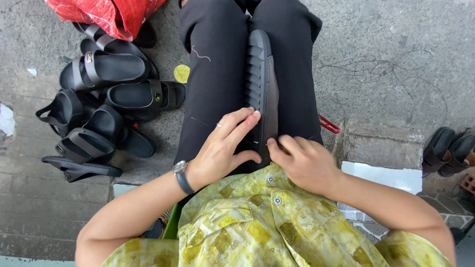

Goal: Hand-stitching a rubber sole onto a shoe using a needle and thread while sitting on the ground.

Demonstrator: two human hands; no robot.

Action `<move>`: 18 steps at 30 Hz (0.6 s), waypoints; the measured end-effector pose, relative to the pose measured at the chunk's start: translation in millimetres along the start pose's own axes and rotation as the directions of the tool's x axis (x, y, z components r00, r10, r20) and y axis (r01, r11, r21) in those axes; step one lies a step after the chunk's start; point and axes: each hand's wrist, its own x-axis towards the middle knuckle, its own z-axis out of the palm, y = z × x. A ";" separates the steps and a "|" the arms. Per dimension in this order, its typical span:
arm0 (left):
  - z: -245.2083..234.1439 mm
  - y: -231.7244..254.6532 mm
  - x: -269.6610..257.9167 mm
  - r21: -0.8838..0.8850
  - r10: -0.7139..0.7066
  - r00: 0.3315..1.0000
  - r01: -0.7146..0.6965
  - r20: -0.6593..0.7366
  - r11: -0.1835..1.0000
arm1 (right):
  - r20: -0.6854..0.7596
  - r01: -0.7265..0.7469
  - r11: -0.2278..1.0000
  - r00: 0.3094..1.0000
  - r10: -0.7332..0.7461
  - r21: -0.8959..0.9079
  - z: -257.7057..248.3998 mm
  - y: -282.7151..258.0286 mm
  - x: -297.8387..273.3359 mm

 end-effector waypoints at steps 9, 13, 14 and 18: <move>-7.3 24.5 -15.4 0.328 0.032 0.994 0.005 -0.109 0.945 | -0.118 -0.156 0.959 0.975 0.188 0.235 -9.4 -12.8 8.9; -31.7 44.2 -4.0 -0.700 -0.299 0.922 0.383 0.247 0.602 | -0.135 -0.147 0.945 0.972 0.193 0.293 -0.4 -9.5 1.8; -25.5 36.2 -5.4 -0.685 -0.318 0.925 0.370 0.208 0.628 | -0.154 -0.149 0.936 0.966 0.207 0.318 -0.6 -9.6 2.7; 8.8 0.4 -22.5 -0.534 -0.500 0.840 0.527 0.210 0.661 | -0.120 -0.155 0.941 0.973 0.199 0.301 -15.3 -7.7 7.1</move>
